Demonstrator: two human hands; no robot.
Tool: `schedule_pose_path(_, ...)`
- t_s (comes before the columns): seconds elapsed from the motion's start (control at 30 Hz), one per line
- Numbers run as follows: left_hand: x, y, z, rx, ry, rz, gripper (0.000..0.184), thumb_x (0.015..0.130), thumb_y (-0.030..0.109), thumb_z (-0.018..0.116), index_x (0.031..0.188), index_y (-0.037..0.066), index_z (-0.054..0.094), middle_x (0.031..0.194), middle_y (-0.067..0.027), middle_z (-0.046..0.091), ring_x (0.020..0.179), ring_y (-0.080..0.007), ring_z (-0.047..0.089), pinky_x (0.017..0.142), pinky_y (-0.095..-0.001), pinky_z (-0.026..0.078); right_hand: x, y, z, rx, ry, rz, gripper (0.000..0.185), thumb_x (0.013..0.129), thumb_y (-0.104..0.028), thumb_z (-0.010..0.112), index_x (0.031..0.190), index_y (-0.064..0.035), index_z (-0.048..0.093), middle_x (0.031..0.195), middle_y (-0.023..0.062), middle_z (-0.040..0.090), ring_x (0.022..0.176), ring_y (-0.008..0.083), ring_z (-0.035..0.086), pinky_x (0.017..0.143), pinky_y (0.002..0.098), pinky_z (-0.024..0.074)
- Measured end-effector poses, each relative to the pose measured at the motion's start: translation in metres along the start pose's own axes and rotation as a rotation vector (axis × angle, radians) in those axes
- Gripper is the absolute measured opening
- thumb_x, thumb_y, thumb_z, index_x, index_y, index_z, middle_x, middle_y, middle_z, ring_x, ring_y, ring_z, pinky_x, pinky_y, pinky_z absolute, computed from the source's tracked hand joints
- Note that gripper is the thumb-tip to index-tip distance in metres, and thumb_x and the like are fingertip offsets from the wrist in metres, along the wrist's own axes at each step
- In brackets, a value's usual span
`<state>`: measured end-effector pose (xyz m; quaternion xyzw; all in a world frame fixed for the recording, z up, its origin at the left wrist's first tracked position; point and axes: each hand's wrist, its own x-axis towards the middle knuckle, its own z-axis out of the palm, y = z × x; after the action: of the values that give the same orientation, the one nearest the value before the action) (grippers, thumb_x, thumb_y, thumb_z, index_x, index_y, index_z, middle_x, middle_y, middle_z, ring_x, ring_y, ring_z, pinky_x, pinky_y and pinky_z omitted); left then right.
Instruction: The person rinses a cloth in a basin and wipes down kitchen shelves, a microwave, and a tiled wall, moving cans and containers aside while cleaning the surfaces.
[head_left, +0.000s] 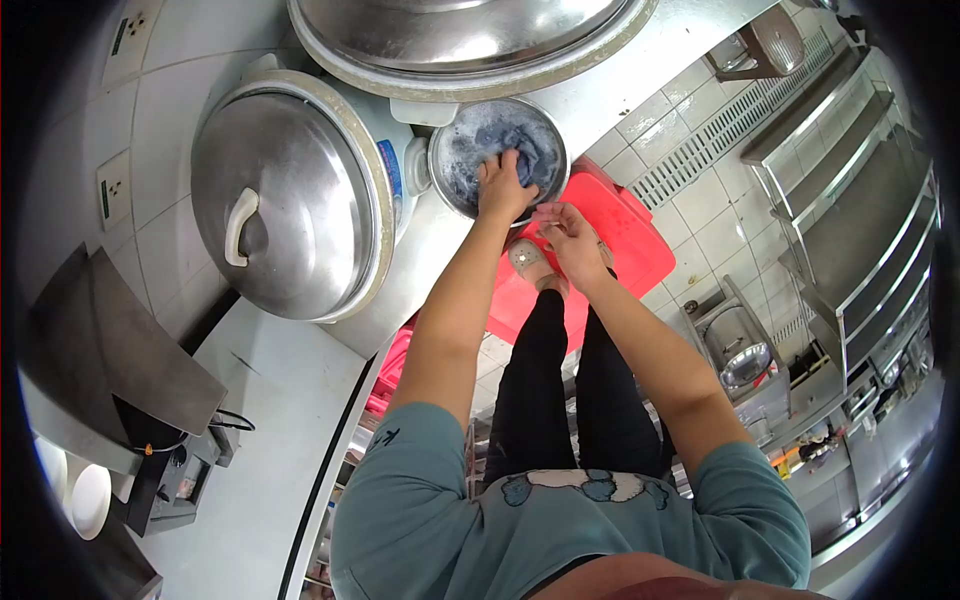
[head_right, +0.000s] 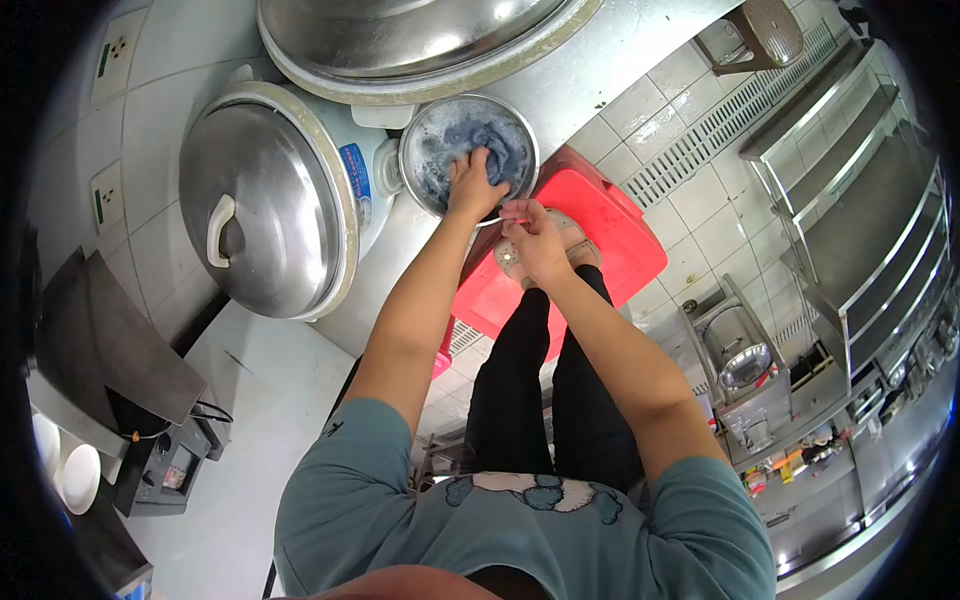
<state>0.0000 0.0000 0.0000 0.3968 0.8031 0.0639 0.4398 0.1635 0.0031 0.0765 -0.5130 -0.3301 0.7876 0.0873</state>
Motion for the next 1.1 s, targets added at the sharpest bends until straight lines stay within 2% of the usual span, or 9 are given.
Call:
schedule_pose_path(0.07, 0.008, -0.003, 0.014, 0.182, -0.023, -0.034, 0.070, 0.076, 0.030, 0.080, 0.135, 0.013, 0.049, 0.142, -0.0224, 0.050, 0.135, -0.0403, 0.044, 0.105, -0.0489, 0.044, -0.006, -0.008, -0.004, 0.022, 0.051, 0.020, 0.029, 0.097, -0.004, 0.054, 0.126, -0.0042, 0.054, 0.118, 0.0062, 0.063, 0.099, 0.0126, 0.061, 0.084, 0.0288, 0.0510)
schedule_pose_path(0.2, 0.014, -0.017, 0.013, 0.318, 0.055, -0.038, 0.069, 0.077, 0.034, 0.079, 0.134, 0.008, 0.051, 0.136, -0.0242, 0.055, 0.131, -0.0433, 0.047, 0.104, -0.0508, 0.043, 0.011, 0.008, -0.005, -0.019, 0.009, -0.041, 0.032, 0.096, -0.001, 0.055, 0.127, -0.0035, 0.052, 0.120, 0.0070, 0.062, 0.098, 0.0123, 0.061, 0.080, 0.0268, 0.0510)
schedule_pose_path(0.3, 0.006, 0.009, -0.038, 0.123, -0.099, -0.149, 0.064, 0.079, 0.034, 0.079, 0.130, 0.005, 0.056, 0.133, -0.0243, 0.058, 0.123, -0.0405, 0.056, 0.096, -0.0487, 0.049, 0.019, -0.002, 0.001, -0.041, 0.010, -0.019, 0.048, 0.091, 0.002, 0.062, 0.135, -0.0032, 0.046, 0.129, 0.0112, 0.057, 0.100, 0.0139, 0.061, 0.081, 0.0281, 0.0522)
schedule_pose_path(0.47, -0.069, 0.033, -0.080, -0.441, 0.208, -0.047, 0.046, 0.086, 0.028, 0.076, 0.118, 0.001, 0.058, 0.114, -0.0195, 0.065, 0.102, -0.0316, 0.065, 0.090, -0.0377, 0.050, 0.044, -0.002, 0.033, -0.320, 0.120, -0.352, 0.088, 0.072, -0.009, 0.084, 0.146, -0.0090, 0.037, 0.139, 0.0238, 0.043, 0.112, 0.0317, 0.058, 0.089, 0.0377, 0.0550)
schedule_pose_path(0.57, -0.102, 0.037, -0.093, -0.789, 0.308, -0.038, 0.038, 0.092, 0.028, 0.072, 0.113, 0.001, 0.057, 0.105, -0.0134, 0.064, 0.098, -0.0236, 0.061, 0.088, -0.0344, 0.047, 0.071, 0.017, 0.044, -0.500, 0.191, -0.401, 0.092, 0.067, -0.009, 0.086, 0.146, -0.0106, 0.040, 0.139, 0.0256, 0.043, 0.118, 0.0398, 0.054, 0.096, 0.0418, 0.0521)
schedule_pose_path(0.7, -0.087, 0.011, -0.088, -1.092, 0.355, -0.179, 0.034, 0.097, 0.029, 0.066, 0.115, 0.002, 0.056, 0.101, -0.0065, 0.060, 0.095, -0.0147, 0.054, 0.085, -0.0297, 0.045, 0.073, -0.008, 0.043, -0.586, 0.160, -0.325, 0.045, 0.076, -0.009, 0.077, 0.118, -0.0029, 0.063, 0.100, 0.0197, 0.069, 0.098, 0.0320, 0.067, 0.084, 0.0369, 0.0524)
schedule_pose_path(0.87, -0.033, -0.013, -0.061, -1.677, -0.131, -0.535, 0.051, 0.087, 0.048, 0.071, 0.121, 0.011, 0.062, 0.113, -0.0056, 0.068, 0.101, -0.0212, 0.065, 0.086, -0.0362, 0.054, 0.019, -0.074, 0.060, -0.569, -0.034, -0.225, 0.050, 0.067, -0.010, 0.077, 0.113, 0.0024, 0.063, 0.116, 0.0242, 0.065, 0.110, 0.0422, 0.060, 0.093, 0.0421, 0.0497)
schedule_pose_path(1.03, -0.018, -0.027, -0.036, -1.700, -0.170, -0.350, 0.046, 0.091, 0.043, 0.067, 0.121, 0.008, 0.062, 0.116, -0.0076, 0.067, 0.103, -0.0216, 0.066, 0.090, -0.0376, 0.053, 0.045, -0.029, 0.059, -0.495, 0.177, -0.362, 0.069, 0.072, -0.019, 0.082, 0.131, 0.0039, 0.055, 0.131, 0.0229, 0.057, 0.115, 0.0410, 0.059, 0.098, 0.0435, 0.0493)
schedule_pose_path(1.1, -0.032, 0.002, -0.045, -1.678, 0.068, -0.461, 0.040, 0.093, 0.038, 0.065, 0.115, 0.005, 0.066, 0.118, -0.0103, 0.066, 0.103, -0.0213, 0.066, 0.090, -0.0377, 0.054, 0.062, -0.022, 0.057, -0.302, 0.321, -0.312, 0.077, 0.074, -0.023, 0.084, 0.138, 0.0040, 0.050, 0.135, 0.0226, 0.054, 0.116, 0.0393, 0.059, 0.099, 0.0444, 0.0495)
